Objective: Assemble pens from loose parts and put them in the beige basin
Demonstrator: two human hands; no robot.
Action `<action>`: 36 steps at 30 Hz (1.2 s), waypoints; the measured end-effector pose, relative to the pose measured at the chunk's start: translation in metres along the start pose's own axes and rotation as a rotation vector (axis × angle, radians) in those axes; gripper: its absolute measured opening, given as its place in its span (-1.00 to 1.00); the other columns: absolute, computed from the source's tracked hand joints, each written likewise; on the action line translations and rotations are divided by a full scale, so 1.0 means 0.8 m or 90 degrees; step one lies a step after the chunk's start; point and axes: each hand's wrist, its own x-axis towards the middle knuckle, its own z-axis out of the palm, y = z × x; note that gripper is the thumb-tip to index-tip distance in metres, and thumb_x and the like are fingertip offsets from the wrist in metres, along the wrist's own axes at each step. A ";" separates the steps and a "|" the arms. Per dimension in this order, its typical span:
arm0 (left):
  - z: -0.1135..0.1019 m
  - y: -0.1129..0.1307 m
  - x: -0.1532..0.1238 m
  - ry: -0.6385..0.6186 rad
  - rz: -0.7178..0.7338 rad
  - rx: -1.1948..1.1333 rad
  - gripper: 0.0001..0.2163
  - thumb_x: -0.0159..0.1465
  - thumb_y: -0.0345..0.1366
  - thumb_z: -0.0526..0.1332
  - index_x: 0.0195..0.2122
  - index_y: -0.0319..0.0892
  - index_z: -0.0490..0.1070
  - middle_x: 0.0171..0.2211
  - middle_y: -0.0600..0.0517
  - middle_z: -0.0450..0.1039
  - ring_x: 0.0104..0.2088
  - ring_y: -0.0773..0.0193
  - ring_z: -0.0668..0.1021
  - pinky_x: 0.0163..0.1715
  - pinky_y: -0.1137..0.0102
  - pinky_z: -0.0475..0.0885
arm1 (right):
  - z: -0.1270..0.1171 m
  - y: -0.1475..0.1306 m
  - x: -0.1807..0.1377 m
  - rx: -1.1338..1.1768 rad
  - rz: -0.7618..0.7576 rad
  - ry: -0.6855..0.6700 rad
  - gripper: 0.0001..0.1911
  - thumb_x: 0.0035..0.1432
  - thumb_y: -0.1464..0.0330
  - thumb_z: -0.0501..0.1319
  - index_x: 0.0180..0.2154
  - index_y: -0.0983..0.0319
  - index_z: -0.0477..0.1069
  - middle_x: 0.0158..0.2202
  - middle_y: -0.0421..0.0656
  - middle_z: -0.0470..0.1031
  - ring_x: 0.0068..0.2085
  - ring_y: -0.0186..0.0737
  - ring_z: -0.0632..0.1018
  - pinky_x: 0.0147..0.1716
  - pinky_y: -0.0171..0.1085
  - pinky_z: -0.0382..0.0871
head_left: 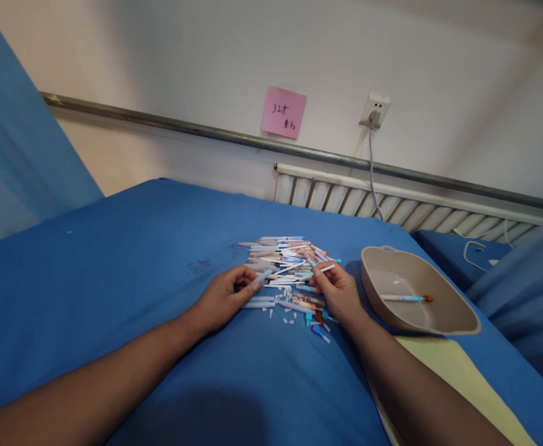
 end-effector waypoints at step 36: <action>0.001 -0.013 0.006 0.051 -0.066 -0.240 -0.64 0.11 -0.03 0.22 -0.21 -0.20 0.30 -0.35 -0.03 0.54 -0.41 0.26 0.53 -0.41 0.42 0.38 | -0.003 0.005 0.007 0.076 0.042 0.055 -0.69 0.00 0.10 0.23 -0.41 0.23 0.37 -0.53 -0.23 0.47 -0.61 -0.40 0.33 -0.60 -0.39 0.20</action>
